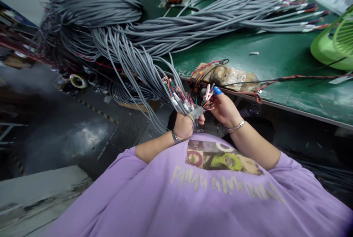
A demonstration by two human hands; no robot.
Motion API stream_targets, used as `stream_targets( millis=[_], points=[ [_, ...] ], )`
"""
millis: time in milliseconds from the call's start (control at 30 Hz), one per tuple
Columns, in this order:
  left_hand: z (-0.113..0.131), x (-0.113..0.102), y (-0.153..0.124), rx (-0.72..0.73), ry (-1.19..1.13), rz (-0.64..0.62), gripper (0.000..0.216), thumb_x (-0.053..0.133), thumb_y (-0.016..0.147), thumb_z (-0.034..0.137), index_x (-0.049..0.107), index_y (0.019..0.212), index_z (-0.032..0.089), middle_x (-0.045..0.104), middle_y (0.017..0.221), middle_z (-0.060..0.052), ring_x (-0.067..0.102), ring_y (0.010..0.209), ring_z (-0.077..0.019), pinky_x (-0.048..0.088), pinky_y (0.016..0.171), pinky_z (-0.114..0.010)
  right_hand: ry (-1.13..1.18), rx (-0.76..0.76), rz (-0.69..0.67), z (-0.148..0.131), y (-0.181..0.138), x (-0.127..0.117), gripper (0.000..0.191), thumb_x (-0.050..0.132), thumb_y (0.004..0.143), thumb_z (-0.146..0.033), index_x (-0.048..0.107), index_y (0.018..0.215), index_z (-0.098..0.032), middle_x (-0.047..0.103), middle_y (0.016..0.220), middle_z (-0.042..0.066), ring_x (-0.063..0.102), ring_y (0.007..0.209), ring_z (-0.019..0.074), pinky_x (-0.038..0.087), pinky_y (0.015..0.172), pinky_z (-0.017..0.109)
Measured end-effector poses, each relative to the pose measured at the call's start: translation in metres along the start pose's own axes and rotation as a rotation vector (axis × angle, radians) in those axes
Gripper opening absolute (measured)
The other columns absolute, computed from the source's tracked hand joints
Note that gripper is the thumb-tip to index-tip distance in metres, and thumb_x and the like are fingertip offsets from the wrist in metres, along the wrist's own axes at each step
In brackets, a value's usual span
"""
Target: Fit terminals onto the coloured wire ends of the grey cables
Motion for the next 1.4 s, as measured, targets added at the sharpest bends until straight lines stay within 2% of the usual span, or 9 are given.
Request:
stream_targets(
  millis=[133, 300, 500, 700, 800, 933, 1067, 1233, 1400],
  points=[
    [-0.001, 0.001, 0.002, 0.009, -0.011, 0.008, 0.035, 0.080, 0.065, 0.046, 0.063, 0.066, 0.016, 0.064, 0.054, 0.001, 0.055, 0.043, -0.0088, 0.048, 0.045, -0.022, -0.044, -0.051, 0.024, 0.002, 0.001, -0.002, 0.053, 0.060, 0.083, -0.073, 0.069, 0.087, -0.020, 0.065, 0.069, 0.001, 0.055, 0.058, 0.0120, 0.044, 0.053, 0.026],
    [-0.001, 0.002, 0.003, 0.007, -0.031, 0.019, 0.035, 0.082, 0.064, 0.045, 0.062, 0.066, 0.016, 0.063, 0.052, 0.002, 0.056, 0.042, -0.0095, 0.049, 0.045, -0.022, -0.029, 0.053, -0.051, 0.011, 0.005, 0.007, 0.065, 0.058, 0.076, -0.082, 0.070, 0.098, -0.022, 0.067, 0.066, 0.002, 0.060, 0.059, 0.0169, 0.046, 0.053, 0.031],
    [-0.003, 0.000, 0.004, 0.010, -0.027, 0.015, 0.036, 0.082, 0.064, 0.046, 0.062, 0.066, 0.016, 0.063, 0.053, 0.001, 0.056, 0.043, -0.0094, 0.050, 0.046, -0.022, -0.034, -0.061, 0.046, 0.005, 0.008, -0.002, 0.058, 0.055, 0.081, -0.078, 0.068, 0.089, -0.022, 0.070, 0.072, 0.002, 0.058, 0.059, 0.0136, 0.045, 0.055, 0.028],
    [-0.003, 0.002, 0.004, 0.014, -0.017, 0.015, 0.035, 0.082, 0.064, 0.045, 0.062, 0.067, 0.016, 0.063, 0.053, 0.001, 0.057, 0.044, -0.0098, 0.048, 0.045, -0.022, 0.015, 0.023, -0.011, 0.009, 0.010, 0.003, 0.057, 0.061, 0.077, -0.078, 0.068, 0.089, -0.023, 0.069, 0.067, 0.002, 0.059, 0.058, 0.0160, 0.045, 0.053, 0.030],
    [-0.003, 0.002, 0.005, 0.010, -0.007, 0.039, 0.035, 0.082, 0.063, 0.045, 0.062, 0.067, 0.016, 0.063, 0.053, 0.001, 0.057, 0.044, -0.0099, 0.048, 0.045, -0.022, 0.048, 0.026, -0.024, 0.009, 0.013, 0.005, 0.055, 0.064, 0.076, -0.076, 0.068, 0.087, -0.022, 0.066, 0.061, -0.001, 0.058, 0.054, 0.0139, 0.045, 0.052, 0.028],
    [-0.003, 0.001, 0.005, -0.004, 0.009, 0.049, 0.037, 0.083, 0.062, 0.046, 0.062, 0.065, 0.016, 0.061, 0.052, 0.002, 0.056, 0.043, -0.0094, 0.049, 0.046, -0.022, 0.091, 0.009, 0.044, 0.009, 0.017, 0.001, 0.049, 0.071, 0.075, -0.070, 0.065, 0.079, -0.021, 0.067, 0.064, -0.002, 0.056, 0.054, 0.0110, 0.045, 0.053, 0.026],
    [-0.003, 0.001, 0.005, 0.000, 0.021, 0.037, 0.038, 0.083, 0.062, 0.047, 0.061, 0.061, 0.015, 0.061, 0.052, 0.001, 0.056, 0.044, -0.0090, 0.050, 0.047, -0.022, 0.130, 0.004, 0.089, 0.010, 0.016, 0.000, 0.047, 0.073, 0.075, -0.068, 0.063, 0.077, -0.022, 0.067, 0.066, -0.001, 0.056, 0.056, 0.0122, 0.046, 0.055, 0.027],
    [-0.002, 0.000, 0.004, 0.013, 0.005, 0.042, 0.039, 0.082, 0.062, 0.048, 0.061, 0.064, 0.016, 0.061, 0.052, 0.001, 0.055, 0.043, -0.0091, 0.050, 0.046, -0.023, 0.088, 0.026, 0.063, 0.013, 0.011, 0.002, 0.052, 0.065, 0.076, -0.076, 0.061, 0.079, -0.024, 0.067, 0.069, 0.001, 0.057, 0.060, 0.0156, 0.046, 0.056, 0.029],
    [-0.001, -0.004, -0.001, 0.008, 0.012, 0.048, 0.040, 0.082, 0.062, 0.050, 0.061, 0.064, 0.015, 0.062, 0.053, 0.001, 0.056, 0.043, -0.0094, 0.050, 0.046, -0.023, 0.049, 0.075, -0.011, 0.010, 0.005, 0.006, 0.060, 0.053, 0.079, -0.083, 0.061, 0.080, -0.023, 0.069, 0.074, 0.002, 0.055, 0.056, 0.0136, 0.044, 0.052, 0.028]
  ],
)
Point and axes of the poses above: each hand's wrist, its own y-axis towards the middle knuckle, its own x-axis out of the palm, z = x × y, the point moved 7 cm from there along y, towards the middle knuckle
